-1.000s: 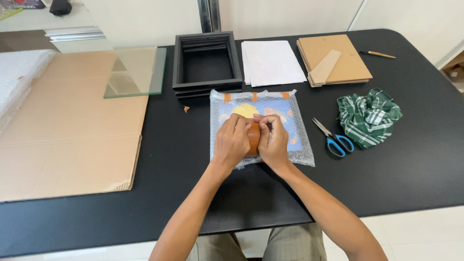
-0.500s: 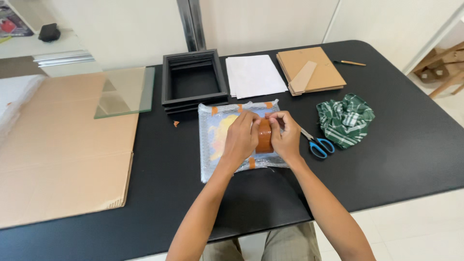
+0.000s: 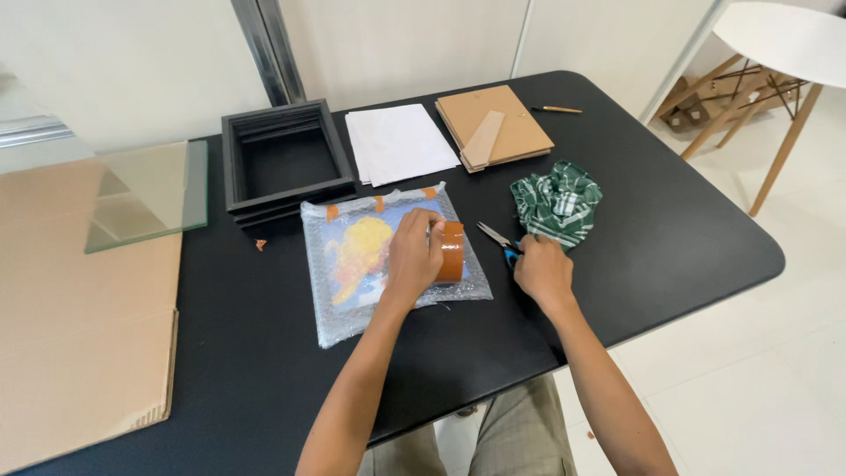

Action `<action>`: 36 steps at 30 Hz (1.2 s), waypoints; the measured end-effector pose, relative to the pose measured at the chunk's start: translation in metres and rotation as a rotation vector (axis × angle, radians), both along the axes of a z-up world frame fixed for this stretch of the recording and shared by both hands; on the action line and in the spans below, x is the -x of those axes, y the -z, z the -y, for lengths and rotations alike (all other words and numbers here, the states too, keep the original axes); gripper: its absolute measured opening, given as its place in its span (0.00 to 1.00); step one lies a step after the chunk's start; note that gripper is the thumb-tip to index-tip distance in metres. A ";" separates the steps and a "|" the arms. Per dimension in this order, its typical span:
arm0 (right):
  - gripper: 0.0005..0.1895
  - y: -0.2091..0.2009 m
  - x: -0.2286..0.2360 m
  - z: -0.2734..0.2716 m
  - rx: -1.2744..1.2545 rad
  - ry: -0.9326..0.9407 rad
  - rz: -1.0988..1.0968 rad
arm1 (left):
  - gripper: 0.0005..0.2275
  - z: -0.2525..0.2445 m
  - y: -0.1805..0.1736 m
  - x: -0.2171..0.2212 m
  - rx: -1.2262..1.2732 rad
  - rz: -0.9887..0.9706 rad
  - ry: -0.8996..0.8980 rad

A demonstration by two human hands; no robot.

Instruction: The person secures bubble wrap around a picture using tape and scissors.

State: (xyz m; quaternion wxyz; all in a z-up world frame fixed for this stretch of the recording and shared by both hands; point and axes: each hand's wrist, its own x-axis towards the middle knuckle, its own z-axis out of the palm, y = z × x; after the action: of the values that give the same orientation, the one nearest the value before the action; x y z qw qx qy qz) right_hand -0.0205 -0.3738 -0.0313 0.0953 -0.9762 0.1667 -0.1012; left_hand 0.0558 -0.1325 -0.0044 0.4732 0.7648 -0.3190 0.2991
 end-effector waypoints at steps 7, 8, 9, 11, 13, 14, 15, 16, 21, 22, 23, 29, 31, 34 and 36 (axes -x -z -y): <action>0.20 0.012 -0.007 0.015 -0.079 0.007 -0.100 | 0.06 0.003 0.004 0.008 0.017 0.024 -0.029; 0.20 0.020 -0.013 0.022 -0.074 0.020 -0.124 | 0.07 0.003 0.003 0.009 0.031 0.024 -0.017; 0.20 0.022 -0.015 0.026 -0.072 0.019 -0.123 | 0.07 0.001 -0.002 0.010 0.032 0.024 -0.018; 0.17 0.028 -0.019 0.032 -0.032 -0.010 -0.122 | 0.03 -0.005 -0.007 0.013 0.014 -0.050 0.038; 0.16 -0.006 -0.004 0.021 -0.026 -0.037 -0.115 | 0.03 -0.010 -0.015 0.014 -0.003 -0.069 0.070; 0.15 -0.023 0.003 0.016 -0.019 -0.061 -0.104 | 0.02 -0.013 -0.017 0.015 -0.017 -0.083 0.104; 0.15 -0.041 0.010 0.009 -0.017 -0.068 -0.113 | 0.02 -0.016 -0.021 0.017 -0.015 -0.092 0.097; 0.16 -0.058 0.018 0.002 -0.140 -0.158 -0.056 | 0.02 -0.018 -0.024 0.019 -0.041 -0.107 0.128; 0.18 -0.106 0.031 -0.005 -0.551 -0.412 0.042 | 0.15 -0.021 -0.018 0.012 -0.090 -0.148 0.210; 0.19 -0.098 0.026 0.005 -0.560 -0.474 0.023 | 0.17 -0.022 -0.016 0.010 -0.123 -0.147 0.215; 0.21 -0.090 0.021 0.014 -0.569 -0.536 0.003 | 0.20 -0.022 -0.015 0.009 -0.155 -0.147 0.221; 0.23 -0.086 0.003 0.023 -0.521 -0.648 0.023 | 0.20 -0.028 -0.018 0.011 -0.106 -0.164 0.292; 0.23 -0.095 0.004 0.021 -0.515 -0.665 0.020 | 0.20 -0.029 -0.015 0.010 -0.105 -0.170 0.296; 0.24 -0.099 0.003 0.022 -0.464 -0.681 0.021 | 0.20 -0.030 -0.013 0.009 -0.102 -0.170 0.306; 0.24 -0.101 0.002 0.022 -0.420 -0.684 0.028 | 0.20 -0.030 -0.011 0.008 -0.101 -0.163 0.309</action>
State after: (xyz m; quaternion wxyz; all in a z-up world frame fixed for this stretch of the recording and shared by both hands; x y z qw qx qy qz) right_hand -0.0230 -0.3956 0.0696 0.3230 -0.9332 -0.1523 -0.0406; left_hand 0.0482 -0.1026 0.0066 0.4986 0.7512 -0.4079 0.1437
